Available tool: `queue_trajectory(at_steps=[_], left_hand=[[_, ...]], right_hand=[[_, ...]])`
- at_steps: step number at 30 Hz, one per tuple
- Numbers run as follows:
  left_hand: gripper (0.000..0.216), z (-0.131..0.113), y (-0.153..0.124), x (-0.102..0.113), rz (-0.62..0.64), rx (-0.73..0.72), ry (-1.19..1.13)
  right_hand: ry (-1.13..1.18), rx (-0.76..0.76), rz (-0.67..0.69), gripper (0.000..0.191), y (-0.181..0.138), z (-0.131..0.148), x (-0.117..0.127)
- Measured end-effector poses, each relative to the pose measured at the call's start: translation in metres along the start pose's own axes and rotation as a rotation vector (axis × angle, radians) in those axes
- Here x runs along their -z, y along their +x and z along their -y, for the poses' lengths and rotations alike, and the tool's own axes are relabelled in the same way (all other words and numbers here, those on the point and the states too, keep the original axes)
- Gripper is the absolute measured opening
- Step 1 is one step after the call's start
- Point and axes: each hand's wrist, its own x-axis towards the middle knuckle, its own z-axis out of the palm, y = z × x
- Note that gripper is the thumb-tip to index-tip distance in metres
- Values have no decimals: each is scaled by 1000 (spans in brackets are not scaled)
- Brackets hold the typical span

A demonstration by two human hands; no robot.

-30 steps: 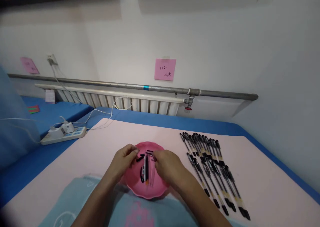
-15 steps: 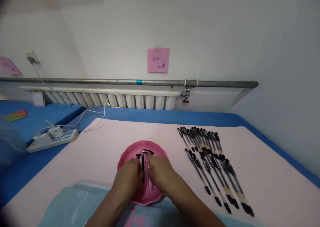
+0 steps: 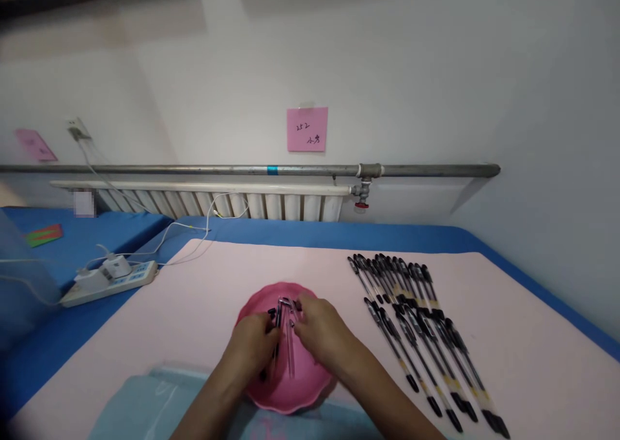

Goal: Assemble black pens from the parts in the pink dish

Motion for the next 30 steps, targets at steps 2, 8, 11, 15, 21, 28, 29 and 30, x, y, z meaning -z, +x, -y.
queue_trajectory(at_steps=[2, 8, 11, 15, 21, 28, 29, 30], left_hand=[[17, -5, 0, 8, 32, 2, -40], [24, -24, 6, 33, 82, 175, -681], [32, -29, 6, 40, 21, 193, -865], [33, -32, 4, 43, -8, 160, -973], [31, -32, 4, 40, -16, 146, -958], [31, -29, 5, 41, -20, 124, -882], [31, -29, 5, 41, -22, 120, -872], [32, -29, 5, 41, -23, 116, -863]], right_hand=[[41, -10, 11, 21, 3, 0, 5], [437, 77, 104, 20, -2, 12, 12], [462, 130, 114, 19, -5, 16, 13], [382, 186, 103, 18, -6, 16, 12], [307, 259, 98, 24, -7, 17, 11], [282, 292, 97, 23, -7, 16, 11], [277, 293, 97, 23, -7, 16, 11], [267, 294, 99, 23, -7, 16, 11]])
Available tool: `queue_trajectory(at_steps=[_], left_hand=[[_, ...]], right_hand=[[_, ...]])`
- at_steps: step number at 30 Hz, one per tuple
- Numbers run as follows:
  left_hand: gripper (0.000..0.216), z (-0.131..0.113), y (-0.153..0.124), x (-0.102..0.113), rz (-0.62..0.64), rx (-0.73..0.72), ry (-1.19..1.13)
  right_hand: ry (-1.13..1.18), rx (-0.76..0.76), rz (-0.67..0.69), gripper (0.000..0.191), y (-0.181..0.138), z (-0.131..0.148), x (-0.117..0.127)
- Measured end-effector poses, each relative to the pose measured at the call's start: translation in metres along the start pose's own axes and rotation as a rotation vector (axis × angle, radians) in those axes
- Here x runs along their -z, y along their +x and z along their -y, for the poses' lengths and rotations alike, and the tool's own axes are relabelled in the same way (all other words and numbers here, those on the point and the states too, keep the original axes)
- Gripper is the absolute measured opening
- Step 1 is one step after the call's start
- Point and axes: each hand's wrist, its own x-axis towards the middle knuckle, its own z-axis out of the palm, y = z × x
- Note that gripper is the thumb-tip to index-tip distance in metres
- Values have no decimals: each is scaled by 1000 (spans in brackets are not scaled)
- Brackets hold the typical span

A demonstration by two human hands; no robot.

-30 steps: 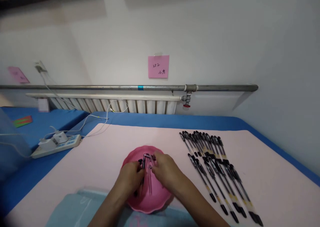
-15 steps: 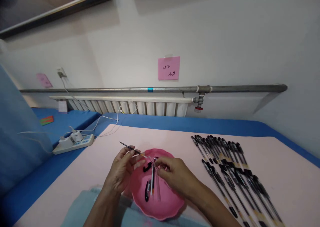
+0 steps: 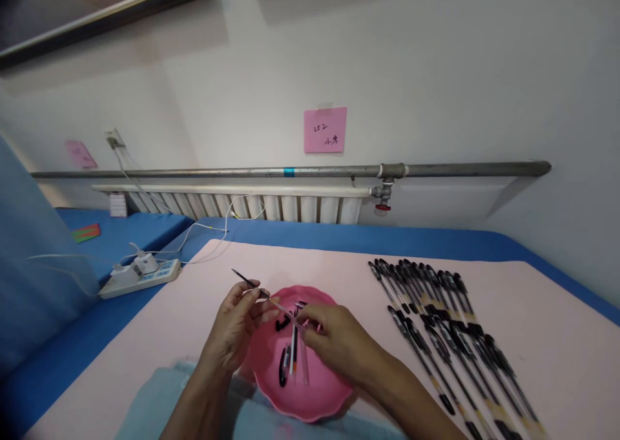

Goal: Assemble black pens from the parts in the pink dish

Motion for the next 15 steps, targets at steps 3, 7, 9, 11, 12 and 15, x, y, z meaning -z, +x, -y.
queue_trajectory(at_steps=[3, 7, 9, 11, 12, 15], left_hand=[[34, 0, 0, 0, -2, -8, 19], [30, 0, -1, -1, 7, -13, 37], [29, 0, -1, -1, 10, -18, 36], [29, 1, -1, 0, 3, -17, 31], [28, 1, -1, 0, -2, -16, 29], [27, 1, 0, 1, -1, -16, 24]], right_hand=[[-47, 8, 26, 23, 0, 0, 1], [-164, 25, 26, 19, 1, -1, 0], [-247, 34, 10, 16, 0, -1, 0], [-321, 42, 8, 15, -2, -1, -1], [-348, 47, 15, 15, -2, 0, -1], [-391, 62, 11, 16, -4, 0, -2]])
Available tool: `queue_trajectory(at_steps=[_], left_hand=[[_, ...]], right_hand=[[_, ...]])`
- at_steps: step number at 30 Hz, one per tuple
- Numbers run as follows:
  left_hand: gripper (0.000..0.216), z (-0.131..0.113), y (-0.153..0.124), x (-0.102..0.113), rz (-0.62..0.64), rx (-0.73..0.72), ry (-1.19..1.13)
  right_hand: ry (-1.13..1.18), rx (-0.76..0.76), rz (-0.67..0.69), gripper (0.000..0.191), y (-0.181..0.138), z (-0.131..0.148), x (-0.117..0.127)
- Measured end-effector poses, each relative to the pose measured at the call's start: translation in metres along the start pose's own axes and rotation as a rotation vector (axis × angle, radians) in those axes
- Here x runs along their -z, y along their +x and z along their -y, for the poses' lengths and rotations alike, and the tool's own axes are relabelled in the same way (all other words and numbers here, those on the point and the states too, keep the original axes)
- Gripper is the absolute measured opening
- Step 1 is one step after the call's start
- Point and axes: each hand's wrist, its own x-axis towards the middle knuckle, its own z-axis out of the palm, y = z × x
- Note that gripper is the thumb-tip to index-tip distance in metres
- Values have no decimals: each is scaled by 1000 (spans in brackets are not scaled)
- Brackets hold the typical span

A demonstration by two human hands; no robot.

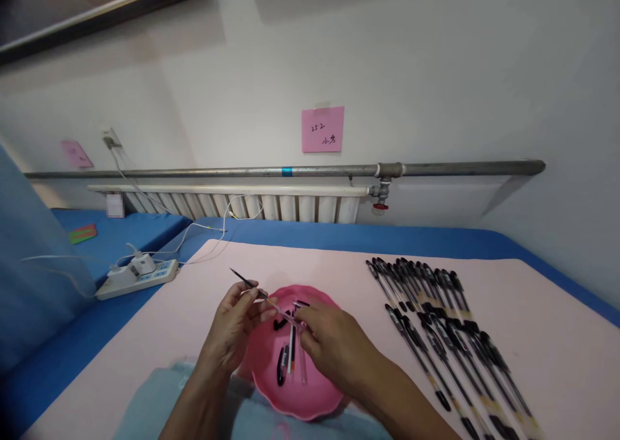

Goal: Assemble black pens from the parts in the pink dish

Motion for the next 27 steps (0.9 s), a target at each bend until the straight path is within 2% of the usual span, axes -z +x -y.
queue_trajectory(at_steps=[19, 23, 27], left_hand=[[28, -1, -2, -2, -5, -8, 29], [23, 2, -6, -5, 64, 21, 71], [22, 11, -10, -8, 196, 142, 42]], right_hand=[[-39, 25, -21, 15, -3, 0, 0], [133, 20, -48, 16, 0, 5, -2], [489, -62, -48, 16, 4, 9, -4]])
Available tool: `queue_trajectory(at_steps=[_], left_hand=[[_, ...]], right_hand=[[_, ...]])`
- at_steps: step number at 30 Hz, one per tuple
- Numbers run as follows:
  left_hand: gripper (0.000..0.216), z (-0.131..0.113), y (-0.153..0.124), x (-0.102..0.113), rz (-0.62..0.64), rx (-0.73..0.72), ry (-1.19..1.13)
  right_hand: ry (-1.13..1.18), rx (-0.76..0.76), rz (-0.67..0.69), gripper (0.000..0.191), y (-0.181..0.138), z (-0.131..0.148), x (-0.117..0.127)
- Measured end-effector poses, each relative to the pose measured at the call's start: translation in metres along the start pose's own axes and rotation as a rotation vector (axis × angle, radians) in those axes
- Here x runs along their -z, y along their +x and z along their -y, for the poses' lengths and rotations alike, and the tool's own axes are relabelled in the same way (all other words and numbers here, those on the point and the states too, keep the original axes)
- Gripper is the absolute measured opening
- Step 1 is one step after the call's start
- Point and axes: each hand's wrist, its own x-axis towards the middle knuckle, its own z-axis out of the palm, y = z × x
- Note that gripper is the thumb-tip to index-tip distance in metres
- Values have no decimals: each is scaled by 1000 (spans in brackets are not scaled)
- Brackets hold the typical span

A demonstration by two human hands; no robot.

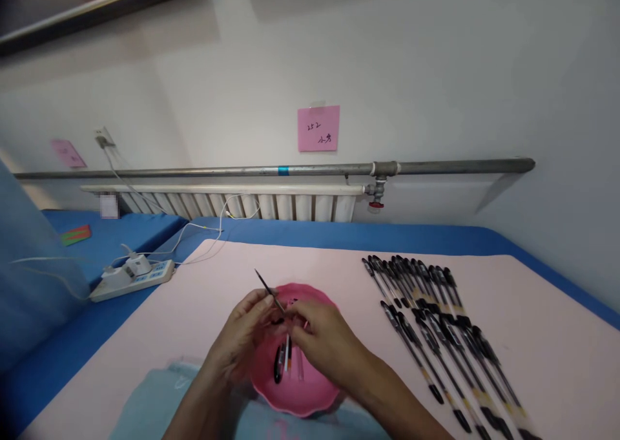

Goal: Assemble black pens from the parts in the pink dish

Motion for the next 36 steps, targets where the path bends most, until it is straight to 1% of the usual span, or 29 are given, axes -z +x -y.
queue_trajectory(at_steps=[3, 6, 8, 11, 13, 15, 16, 18, 20, 22, 25, 29, 33, 36], left_hand=[[28, 5, -2, -5, 56, 110, -24], [35, 7, -7, -11, 156, 242, 5], [35, 7, -11, -16, 202, 286, 10], [33, 7, -14, -19, 207, 262, 37], [34, 7, -14, -18, 203, 231, 73], [35, 7, -12, -15, 191, 209, 81], [34, 6, -11, -12, 177, 202, 71], [28, 3, -7, -5, 121, 181, 32], [22, -2, -3, 2, 32, 143, -7], [20, -7, 1, 9, -52, 93, -44], [18, -14, 5, 14, -155, 32, -77], [15, -19, 6, 14, -256, -12, -118], [15, -18, 6, 15, -318, -66, -189], [15, -17, 7, 16, -319, -94, -208]], right_hand=[[279, -146, -25, 19, 2, -4, -1], [424, -287, -79, 14, 4, -11, 1], [476, -316, -111, 12, 5, -15, 1], [499, -305, -137, 10, 5, -15, 1], [450, -286, -132, 8, 5, -12, 2], [331, -235, -161, 10, 5, -10, 6], [245, -205, -187, 12, 5, -10, 10], [-5, -146, -220, 17, 5, -12, 17], [-259, -105, -196, 18, 5, -17, 23], [-416, -69, -145, 18, 5, -24, 25], [-473, -34, -97, 18, 4, -35, 20], [-512, 16, -74, 24, 3, -43, 6], [-498, 131, -13, 28, 7, -40, -7], [-470, 235, 41, 27, 14, -35, -15]])
